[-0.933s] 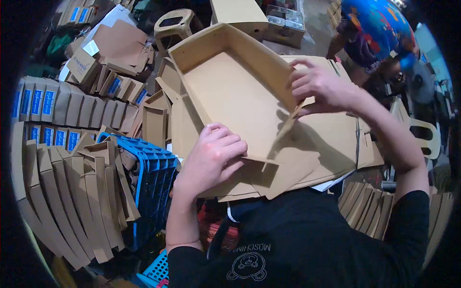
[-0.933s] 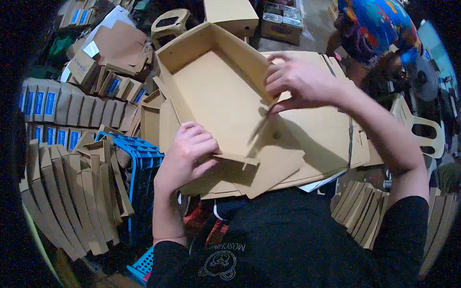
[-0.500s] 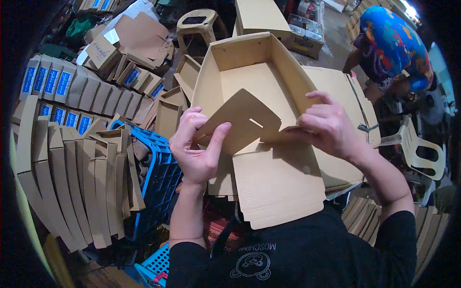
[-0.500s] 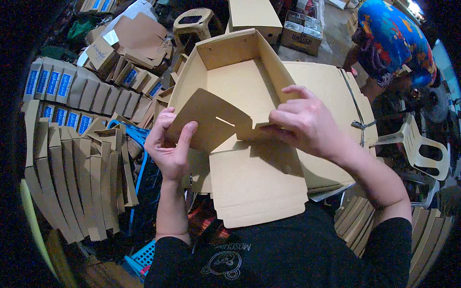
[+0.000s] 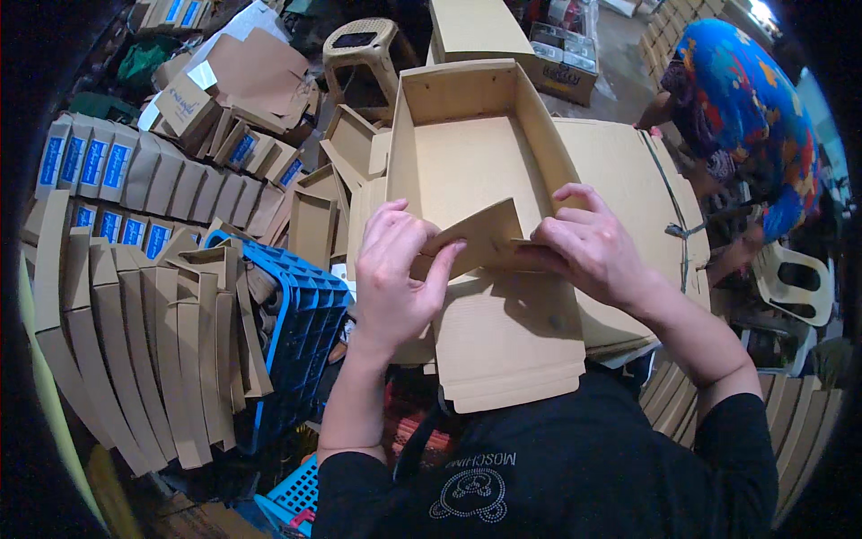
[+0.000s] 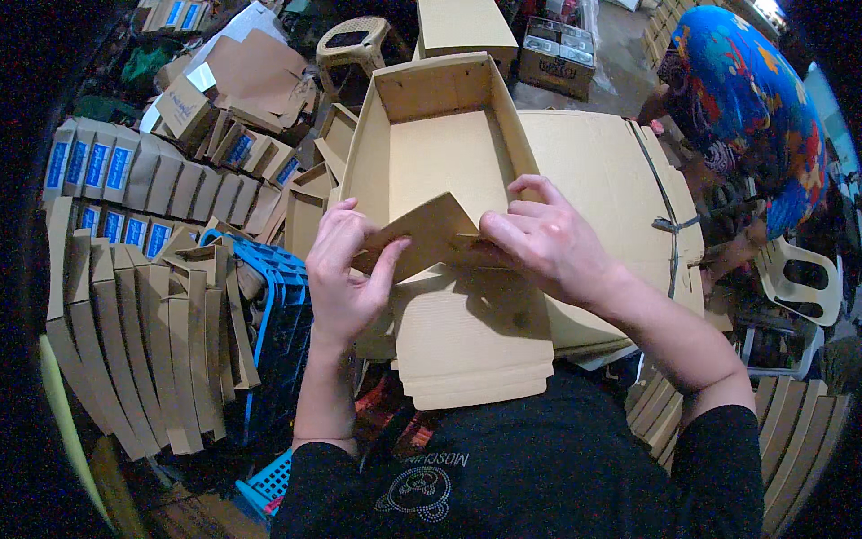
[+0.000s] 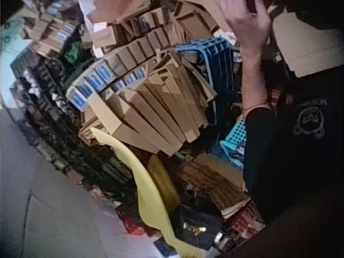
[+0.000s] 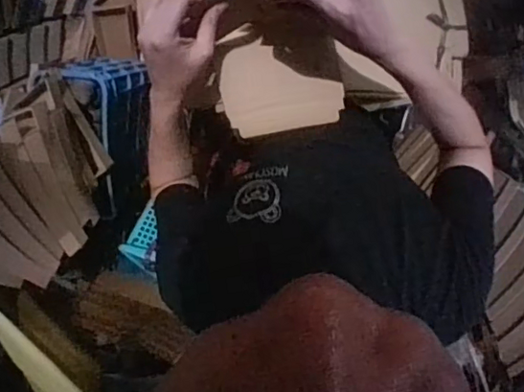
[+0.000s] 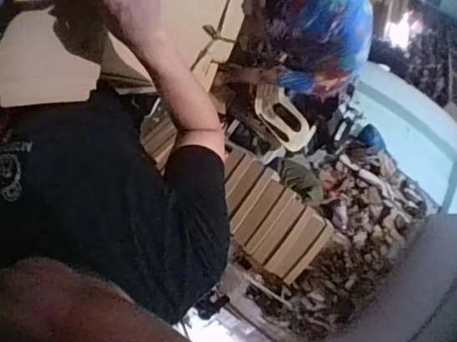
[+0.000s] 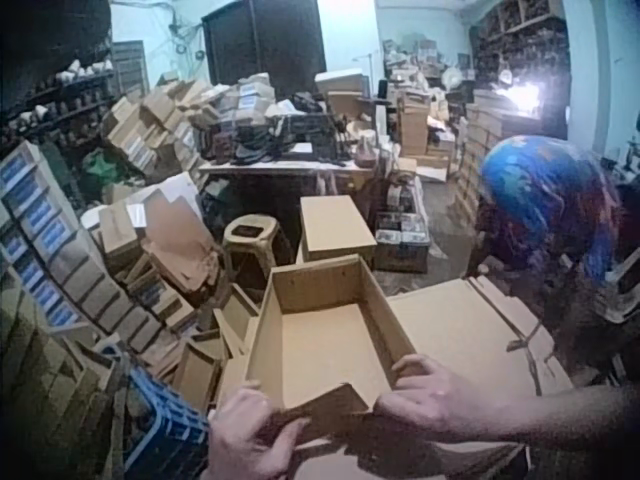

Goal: Assembling shoe boxes from flat cardboard sheets in a warehouse setting.

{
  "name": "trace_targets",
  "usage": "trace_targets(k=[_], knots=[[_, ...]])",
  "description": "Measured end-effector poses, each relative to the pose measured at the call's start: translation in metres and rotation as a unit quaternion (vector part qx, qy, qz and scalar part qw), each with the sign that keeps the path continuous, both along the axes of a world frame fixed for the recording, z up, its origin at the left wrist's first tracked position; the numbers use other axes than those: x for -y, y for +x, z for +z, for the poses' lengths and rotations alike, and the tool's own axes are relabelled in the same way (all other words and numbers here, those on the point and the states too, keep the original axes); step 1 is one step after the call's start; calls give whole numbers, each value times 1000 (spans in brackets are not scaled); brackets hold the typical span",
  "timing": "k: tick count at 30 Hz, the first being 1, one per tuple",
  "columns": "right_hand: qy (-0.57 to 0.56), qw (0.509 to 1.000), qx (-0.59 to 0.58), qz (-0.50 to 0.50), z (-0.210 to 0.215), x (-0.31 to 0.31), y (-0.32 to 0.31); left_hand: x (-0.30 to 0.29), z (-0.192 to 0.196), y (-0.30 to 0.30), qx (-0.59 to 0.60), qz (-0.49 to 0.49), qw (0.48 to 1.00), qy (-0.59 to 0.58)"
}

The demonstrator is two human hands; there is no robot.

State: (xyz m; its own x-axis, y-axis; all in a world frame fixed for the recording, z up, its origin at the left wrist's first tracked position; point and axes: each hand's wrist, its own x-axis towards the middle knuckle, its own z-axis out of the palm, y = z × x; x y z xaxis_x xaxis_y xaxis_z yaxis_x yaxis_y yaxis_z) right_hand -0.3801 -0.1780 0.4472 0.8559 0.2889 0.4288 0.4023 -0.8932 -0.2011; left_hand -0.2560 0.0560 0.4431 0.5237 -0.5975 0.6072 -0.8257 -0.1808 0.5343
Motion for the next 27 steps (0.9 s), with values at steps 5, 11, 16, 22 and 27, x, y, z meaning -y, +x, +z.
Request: trace_targets(k=[5,11,16,22,27], knots=[[13,999,39,33,-14,-6,0,7,-4,-7,4,-74,997,35],[160,986,27,-42,-19,1,1,7,-14,5,9,-90,992,86],[131,984,120,-8,-14,32,-21,-3,-16,14,-28,-94,993,68],[-54,988,120,83,-14,51,-63,-9,-4,21,-54,-59,997,18],[-119,986,19,114,-17,41,-57,-5,-10,19,-96,-84,992,18]])
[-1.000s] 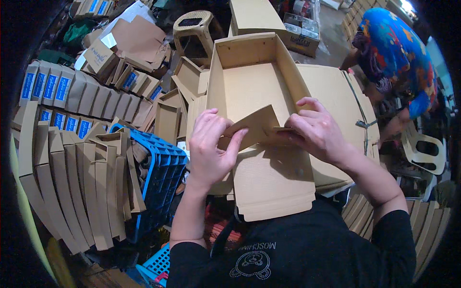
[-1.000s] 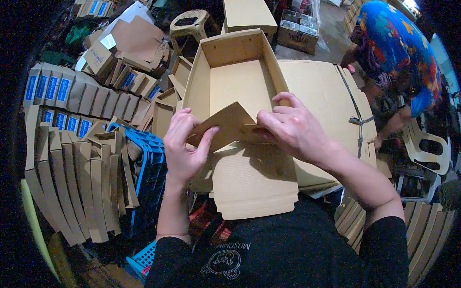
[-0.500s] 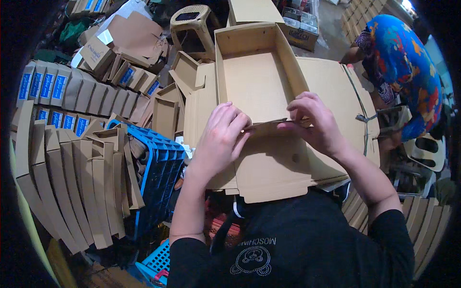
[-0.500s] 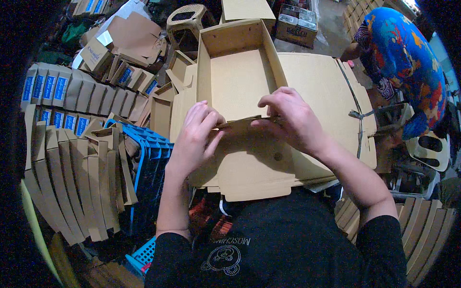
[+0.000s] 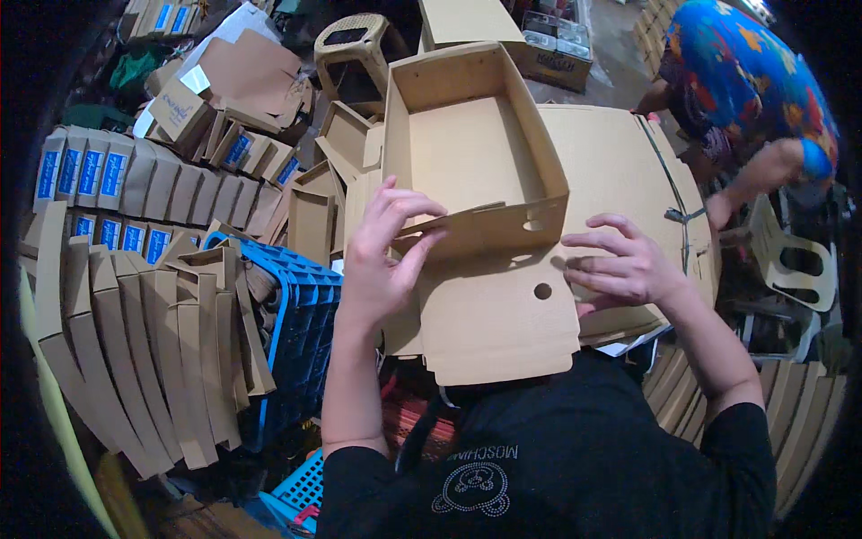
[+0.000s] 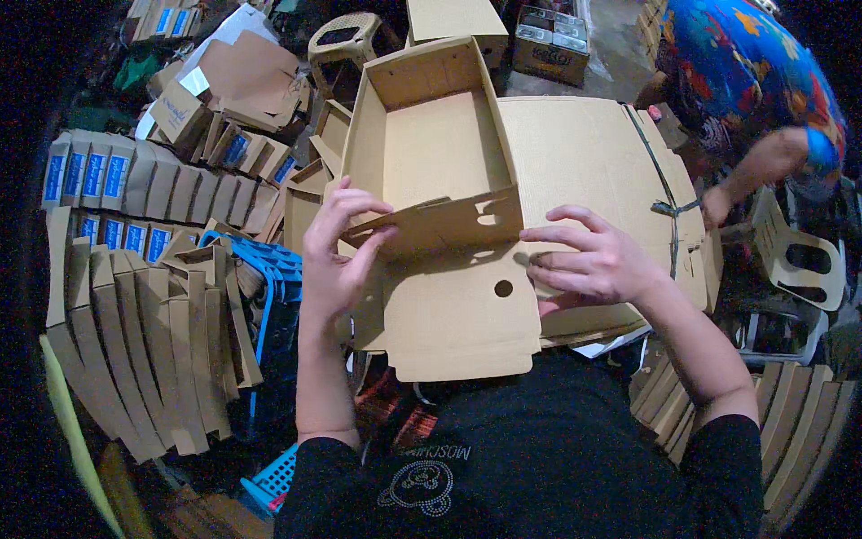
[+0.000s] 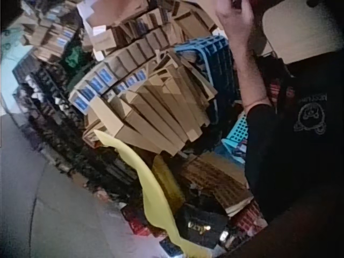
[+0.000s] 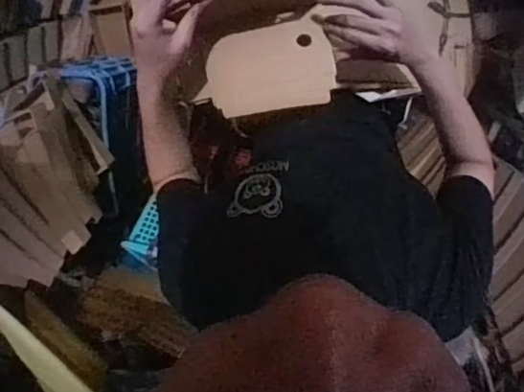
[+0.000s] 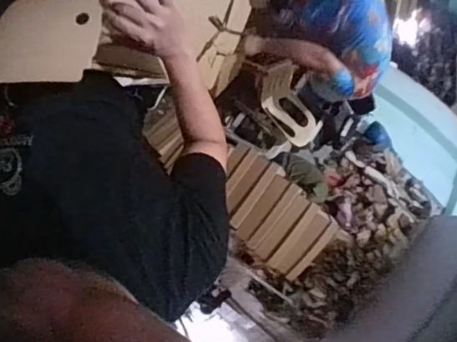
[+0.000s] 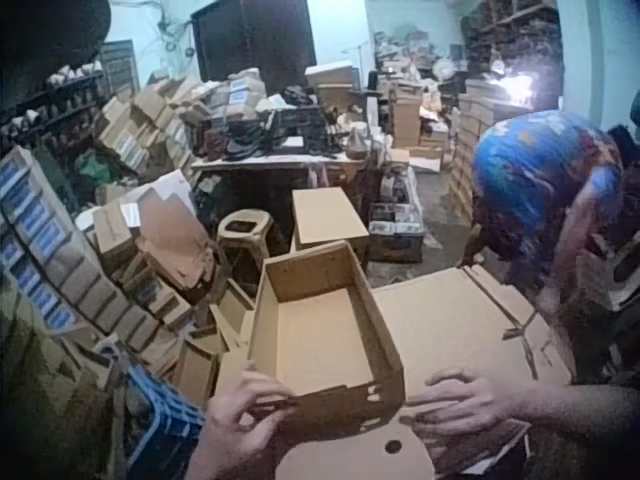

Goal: Assembling shoe boxes from flat cardboard sheets in a warehouse setting.

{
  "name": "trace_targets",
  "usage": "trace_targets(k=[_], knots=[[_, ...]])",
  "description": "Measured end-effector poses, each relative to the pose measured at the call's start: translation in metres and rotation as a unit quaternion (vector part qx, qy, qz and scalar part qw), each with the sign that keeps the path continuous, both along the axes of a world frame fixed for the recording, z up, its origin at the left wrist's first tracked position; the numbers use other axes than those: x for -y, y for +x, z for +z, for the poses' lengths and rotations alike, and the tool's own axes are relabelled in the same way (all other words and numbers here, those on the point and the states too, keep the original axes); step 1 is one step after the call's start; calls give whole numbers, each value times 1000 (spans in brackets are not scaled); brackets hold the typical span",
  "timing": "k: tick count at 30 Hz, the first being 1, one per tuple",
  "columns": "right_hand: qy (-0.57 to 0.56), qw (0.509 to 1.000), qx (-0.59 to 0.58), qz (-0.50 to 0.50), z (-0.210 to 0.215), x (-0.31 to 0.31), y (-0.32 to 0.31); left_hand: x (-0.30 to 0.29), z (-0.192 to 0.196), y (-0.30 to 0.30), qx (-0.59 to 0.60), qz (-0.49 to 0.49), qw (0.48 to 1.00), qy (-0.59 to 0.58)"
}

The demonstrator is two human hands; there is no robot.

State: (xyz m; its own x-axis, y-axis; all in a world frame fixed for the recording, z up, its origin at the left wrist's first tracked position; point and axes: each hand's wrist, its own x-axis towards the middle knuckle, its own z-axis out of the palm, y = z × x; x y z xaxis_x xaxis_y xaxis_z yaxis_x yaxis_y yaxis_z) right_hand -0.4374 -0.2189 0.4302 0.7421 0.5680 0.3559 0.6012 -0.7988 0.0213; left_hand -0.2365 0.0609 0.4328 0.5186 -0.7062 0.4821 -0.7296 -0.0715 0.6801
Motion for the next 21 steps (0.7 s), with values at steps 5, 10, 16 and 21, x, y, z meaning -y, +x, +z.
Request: trace_targets(k=[5,10,16,21], knots=[[174,983,-17,-60,-7,-2,2,-10,-1,13,10,-65,996,52],[316,925,-52,-204,-25,-14,7,-13,21,6,-28,-194,976,95],[460,854,-43,-241,-28,-12,7,-12,3,2,-16,-134,983,123],[748,548,-244,-284,-47,22,24,-8,6,-8,17,-190,977,93]])
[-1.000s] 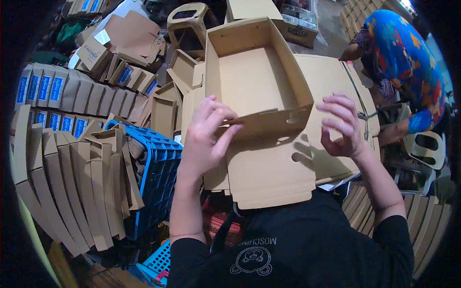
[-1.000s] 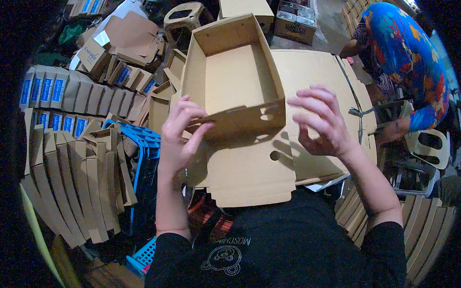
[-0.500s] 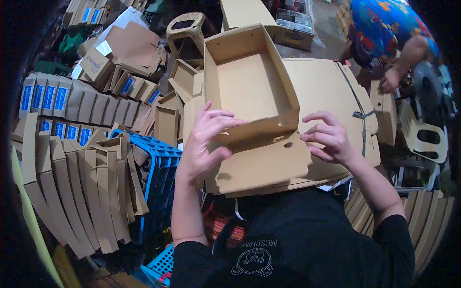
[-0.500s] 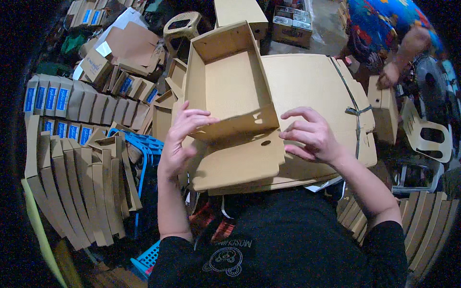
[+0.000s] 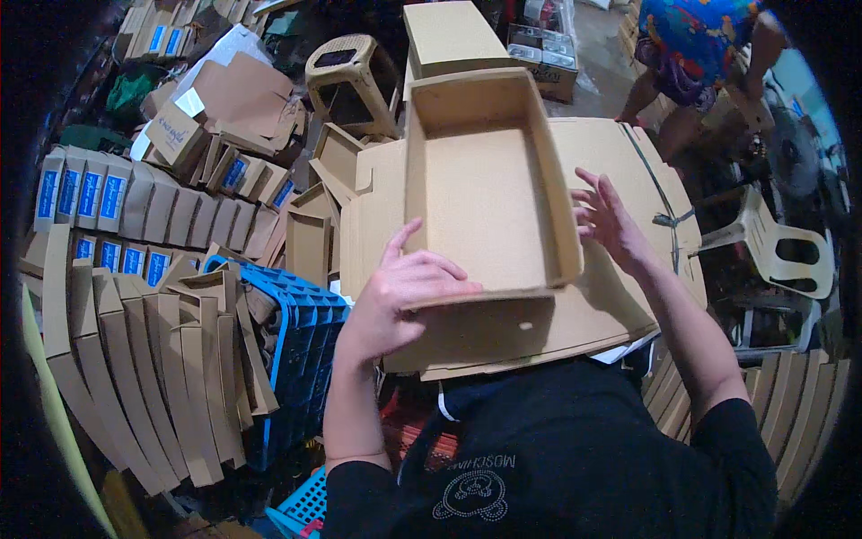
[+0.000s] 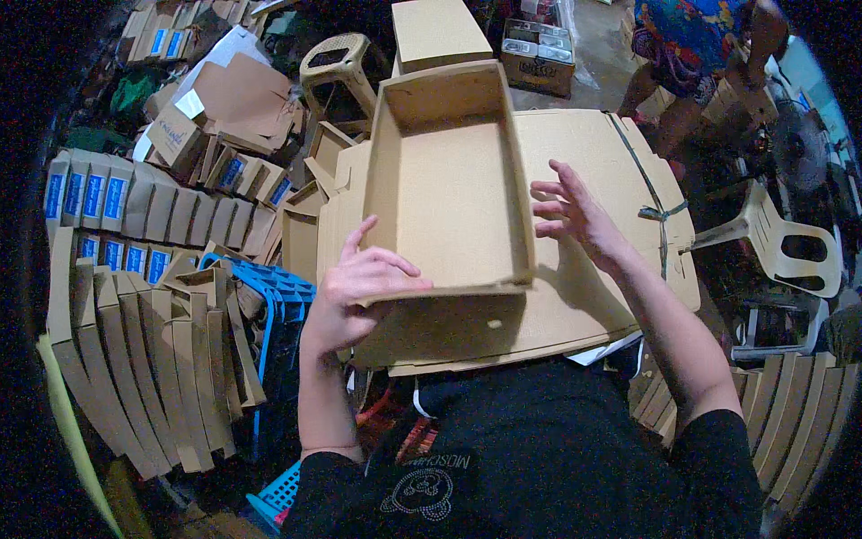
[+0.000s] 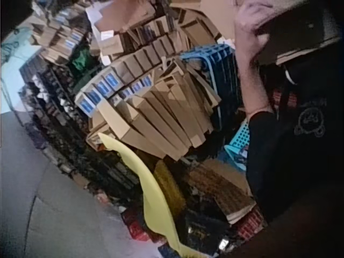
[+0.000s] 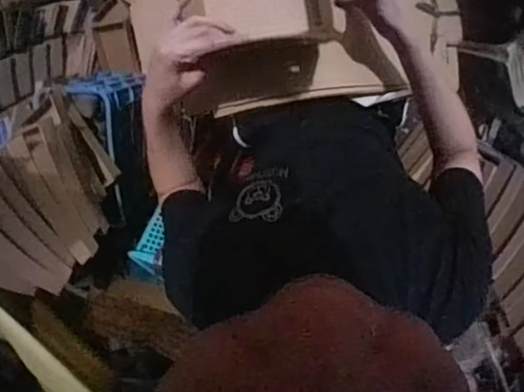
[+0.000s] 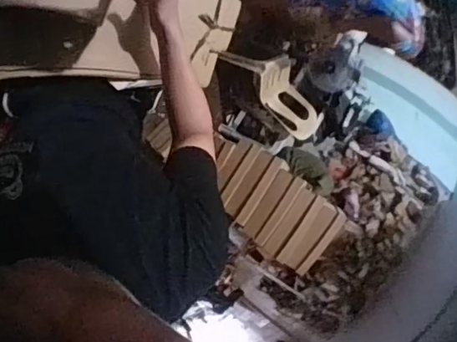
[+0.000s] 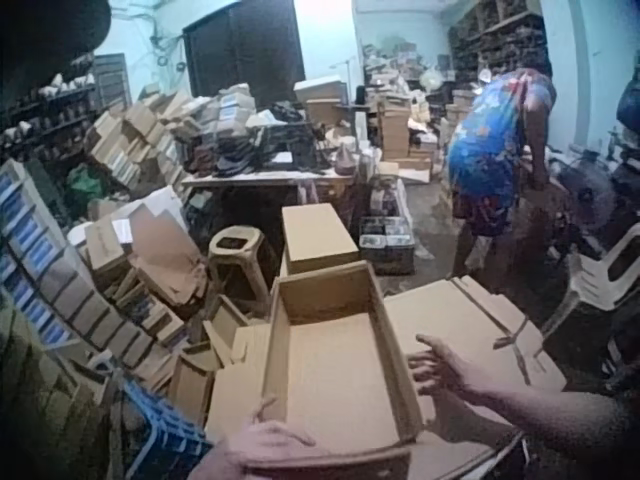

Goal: Assembling shoe boxes from flat cardboard sheets in a warehouse setting.

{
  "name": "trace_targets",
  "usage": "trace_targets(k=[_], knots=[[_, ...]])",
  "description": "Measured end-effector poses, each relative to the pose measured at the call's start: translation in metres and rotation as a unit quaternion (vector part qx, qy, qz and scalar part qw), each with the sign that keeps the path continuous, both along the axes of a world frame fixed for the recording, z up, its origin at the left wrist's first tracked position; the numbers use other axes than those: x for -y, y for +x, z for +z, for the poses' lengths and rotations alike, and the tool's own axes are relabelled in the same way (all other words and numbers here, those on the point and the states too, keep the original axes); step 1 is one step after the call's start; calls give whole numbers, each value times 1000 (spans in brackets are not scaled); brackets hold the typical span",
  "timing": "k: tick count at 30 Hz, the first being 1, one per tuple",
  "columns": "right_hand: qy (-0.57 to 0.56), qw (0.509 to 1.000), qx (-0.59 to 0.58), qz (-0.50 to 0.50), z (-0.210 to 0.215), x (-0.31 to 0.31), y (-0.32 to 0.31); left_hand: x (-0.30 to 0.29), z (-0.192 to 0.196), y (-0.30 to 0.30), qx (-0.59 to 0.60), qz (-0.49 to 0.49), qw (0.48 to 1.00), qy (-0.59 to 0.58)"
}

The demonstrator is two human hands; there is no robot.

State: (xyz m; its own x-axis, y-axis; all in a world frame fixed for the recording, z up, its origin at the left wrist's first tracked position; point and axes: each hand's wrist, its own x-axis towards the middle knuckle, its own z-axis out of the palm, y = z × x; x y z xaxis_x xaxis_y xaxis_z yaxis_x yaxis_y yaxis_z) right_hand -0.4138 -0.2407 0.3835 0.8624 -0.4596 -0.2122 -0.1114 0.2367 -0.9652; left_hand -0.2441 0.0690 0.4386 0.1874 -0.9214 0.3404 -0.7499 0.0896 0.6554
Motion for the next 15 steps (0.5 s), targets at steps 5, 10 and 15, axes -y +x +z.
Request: trace_targets(k=[5,10,15], knots=[[99,993,-64,10,26,7,18,5,12,-15,102,-25,994,30],[113,991,35,-55,37,-9,26,-4,10,4,156,93,977,-111],[-99,977,180,-55,-21,-21,4,3,-7,-14,-427,365,800,-212]])
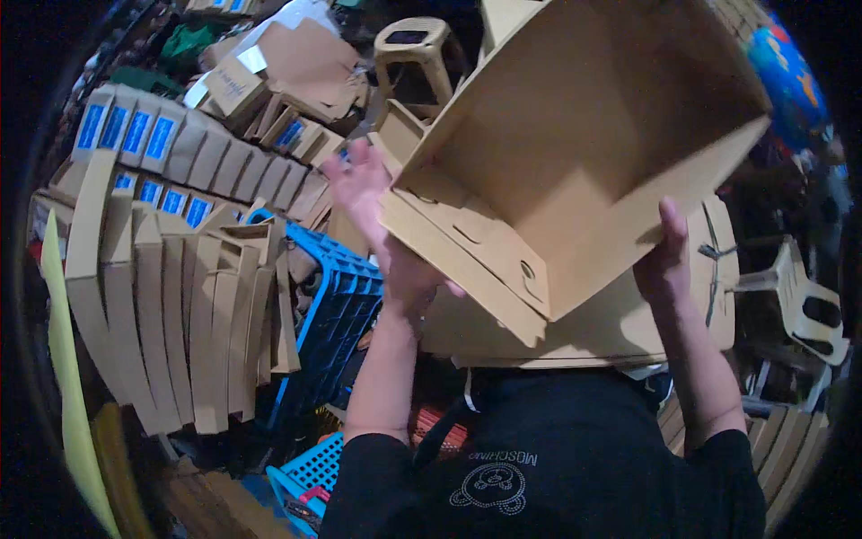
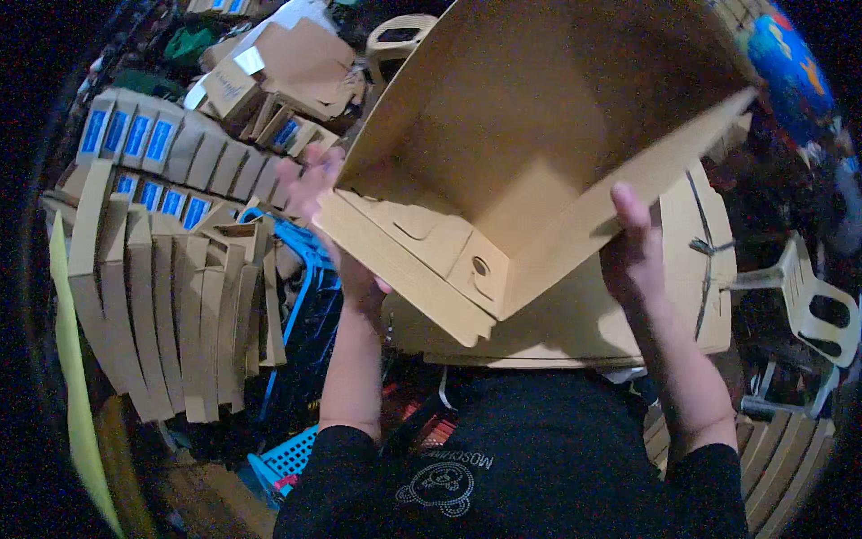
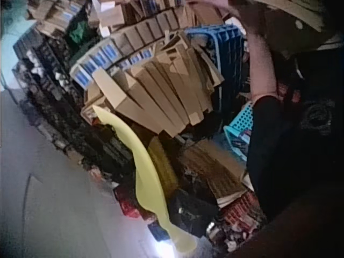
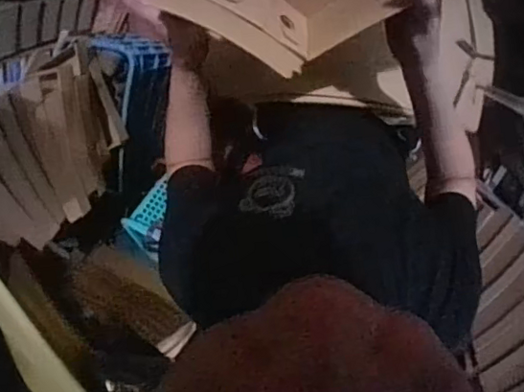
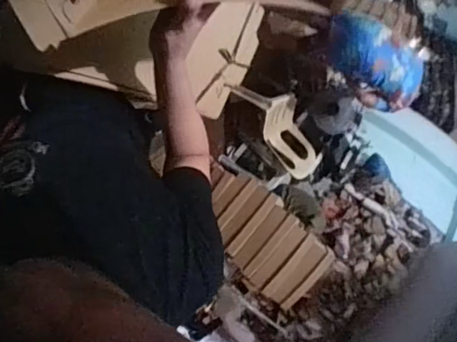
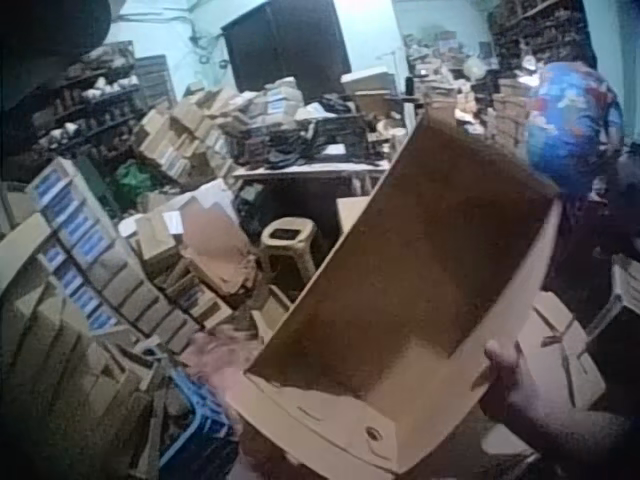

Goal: Assembling shoe boxes from flat cardboard sheets in a warehouse setting.

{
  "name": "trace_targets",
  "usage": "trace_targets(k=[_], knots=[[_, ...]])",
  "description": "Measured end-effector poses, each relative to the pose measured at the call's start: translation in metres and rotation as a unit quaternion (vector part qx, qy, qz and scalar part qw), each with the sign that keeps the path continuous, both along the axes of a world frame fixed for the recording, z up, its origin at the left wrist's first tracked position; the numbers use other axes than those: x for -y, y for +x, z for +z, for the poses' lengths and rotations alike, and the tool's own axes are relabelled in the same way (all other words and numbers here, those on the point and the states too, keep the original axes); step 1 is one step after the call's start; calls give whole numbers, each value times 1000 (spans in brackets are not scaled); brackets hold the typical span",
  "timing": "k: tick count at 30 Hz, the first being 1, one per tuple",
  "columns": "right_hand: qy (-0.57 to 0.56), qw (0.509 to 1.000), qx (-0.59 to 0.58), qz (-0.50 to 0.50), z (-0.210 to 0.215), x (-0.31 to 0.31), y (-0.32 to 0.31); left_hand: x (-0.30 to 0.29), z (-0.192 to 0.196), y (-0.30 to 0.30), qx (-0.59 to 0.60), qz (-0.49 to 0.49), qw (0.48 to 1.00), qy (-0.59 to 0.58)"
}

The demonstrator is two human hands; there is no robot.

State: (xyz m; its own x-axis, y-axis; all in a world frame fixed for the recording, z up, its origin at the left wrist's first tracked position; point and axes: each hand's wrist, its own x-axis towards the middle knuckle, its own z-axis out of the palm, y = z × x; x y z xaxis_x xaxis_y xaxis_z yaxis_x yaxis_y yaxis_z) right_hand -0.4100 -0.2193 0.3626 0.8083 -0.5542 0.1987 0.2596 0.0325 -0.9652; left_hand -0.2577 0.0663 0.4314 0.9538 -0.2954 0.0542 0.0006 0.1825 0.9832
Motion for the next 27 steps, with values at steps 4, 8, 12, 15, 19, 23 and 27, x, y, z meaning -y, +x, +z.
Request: trace_targets(k=[4,8,12,15,19,23,27], knots=[[-31,999,0,-38,28,-69,8,-25,-43,15,-13,-77,992,-95],[-513,837,54,-183,-17,-68,-1,-33,-83,29,-39,-213,950,-223],[42,989,-58,-132,-27,-94,0,-29,-62,20,-89,-197,927,-307],[-114,977,-17,-182,-27,-92,15,-23,-61,20,-134,-245,843,-459],[-297,940,-5,-166,-19,-87,20,-1,-52,27,-47,-133,978,-152],[-450,881,-143,-25,42,-124,9,10,-49,31,90,1,991,96],[-241,902,-312,173,-26,-114,-7,24,-25,19,184,8,979,92]])
